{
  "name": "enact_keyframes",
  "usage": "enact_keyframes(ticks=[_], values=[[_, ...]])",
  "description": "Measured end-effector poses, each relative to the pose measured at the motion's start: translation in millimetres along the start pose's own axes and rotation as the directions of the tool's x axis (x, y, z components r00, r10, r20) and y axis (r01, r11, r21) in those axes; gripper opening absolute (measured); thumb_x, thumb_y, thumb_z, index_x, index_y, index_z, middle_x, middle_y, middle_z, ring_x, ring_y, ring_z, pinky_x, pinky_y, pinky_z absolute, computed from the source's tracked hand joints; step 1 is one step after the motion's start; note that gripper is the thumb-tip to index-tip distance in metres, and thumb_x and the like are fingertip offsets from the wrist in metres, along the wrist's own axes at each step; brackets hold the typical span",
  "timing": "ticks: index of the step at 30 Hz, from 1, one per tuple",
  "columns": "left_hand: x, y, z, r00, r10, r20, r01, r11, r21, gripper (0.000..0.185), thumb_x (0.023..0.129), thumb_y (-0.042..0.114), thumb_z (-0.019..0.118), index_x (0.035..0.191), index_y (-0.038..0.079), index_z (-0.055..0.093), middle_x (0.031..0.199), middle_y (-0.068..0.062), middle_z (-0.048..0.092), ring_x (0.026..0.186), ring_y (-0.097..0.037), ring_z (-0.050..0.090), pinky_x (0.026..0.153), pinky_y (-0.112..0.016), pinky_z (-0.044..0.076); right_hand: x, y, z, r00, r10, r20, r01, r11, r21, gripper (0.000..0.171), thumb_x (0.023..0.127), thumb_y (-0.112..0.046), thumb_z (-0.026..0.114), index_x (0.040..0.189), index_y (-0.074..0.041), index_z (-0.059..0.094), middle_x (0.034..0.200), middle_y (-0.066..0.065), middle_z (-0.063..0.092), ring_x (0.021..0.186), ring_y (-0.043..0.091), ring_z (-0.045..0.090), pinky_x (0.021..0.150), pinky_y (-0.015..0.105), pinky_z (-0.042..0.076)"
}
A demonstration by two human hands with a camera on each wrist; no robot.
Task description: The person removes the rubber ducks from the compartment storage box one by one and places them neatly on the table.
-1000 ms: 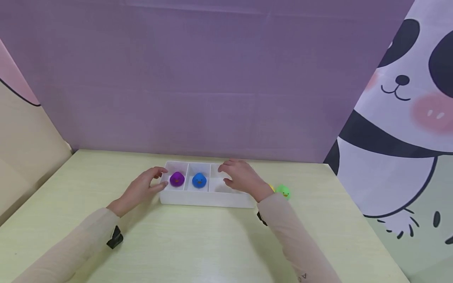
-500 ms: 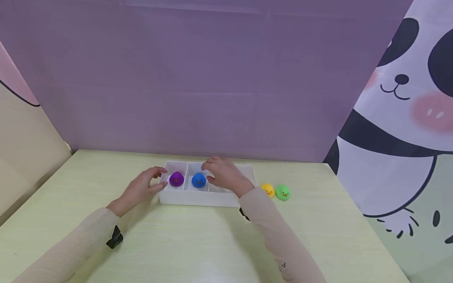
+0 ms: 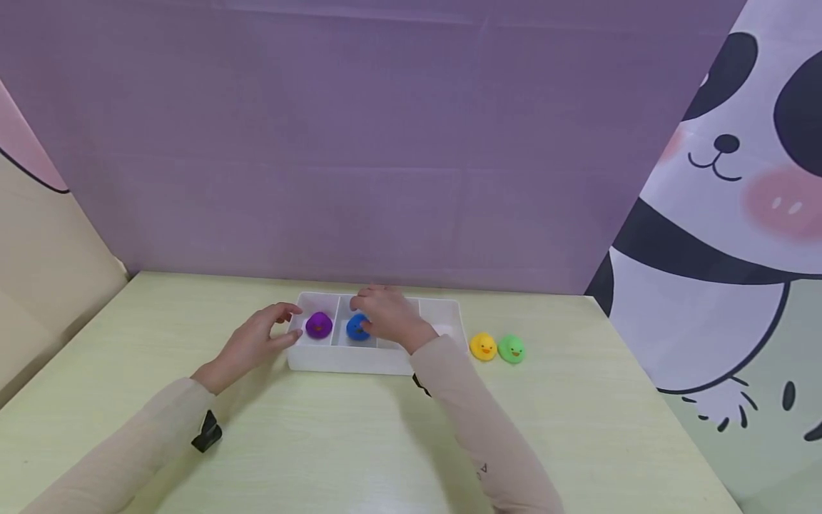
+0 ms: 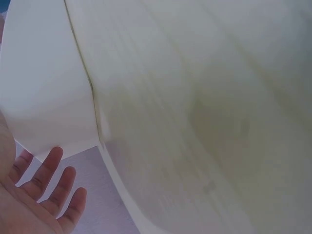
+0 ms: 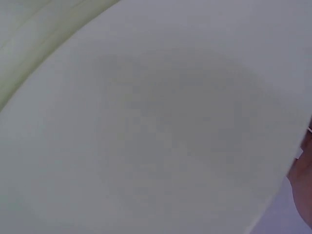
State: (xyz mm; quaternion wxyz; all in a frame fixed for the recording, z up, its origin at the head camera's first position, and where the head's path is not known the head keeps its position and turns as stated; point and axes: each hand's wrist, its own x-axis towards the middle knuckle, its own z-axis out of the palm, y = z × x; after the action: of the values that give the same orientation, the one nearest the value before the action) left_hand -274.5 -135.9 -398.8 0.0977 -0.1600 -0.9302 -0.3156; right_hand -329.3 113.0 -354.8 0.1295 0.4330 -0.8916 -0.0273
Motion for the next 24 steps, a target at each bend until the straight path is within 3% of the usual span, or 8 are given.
enact_keyframes(ticks=[10,24], values=[[-1.1,1.1,-1.1,1.0,-0.006,-0.001,0.006,1.0,-0.001,0.041,0.085,0.03,0.06,0.122,0.011,0.053,0.107,-0.009,0.06,0.091,-0.027,0.054,0.076,-0.04,0.046,3.9,-3.5,6.1,0.999,-0.004,0.032,0.004,1.0,-0.012,0.024,0.076,-0.014,0.071,0.1,-0.013,0.065,0.099,-0.001,0.065,0.103,0.019,0.055,0.098,0.037,0.042],[0.6,0.7,-1.3,1.0,0.006,-0.014,-0.006,1.0,0.007,0.039,0.085,0.029,0.06,0.12,0.012,0.054,0.105,-0.009,0.06,0.088,-0.026,0.054,0.074,-0.038,0.045,9.2,-3.8,3.1,0.992,0.028,0.12,-0.031,0.999,0.028,0.023,0.077,-0.011,0.069,0.1,-0.014,0.064,0.101,0.001,0.065,0.099,0.019,0.054,0.086,0.038,0.047]])
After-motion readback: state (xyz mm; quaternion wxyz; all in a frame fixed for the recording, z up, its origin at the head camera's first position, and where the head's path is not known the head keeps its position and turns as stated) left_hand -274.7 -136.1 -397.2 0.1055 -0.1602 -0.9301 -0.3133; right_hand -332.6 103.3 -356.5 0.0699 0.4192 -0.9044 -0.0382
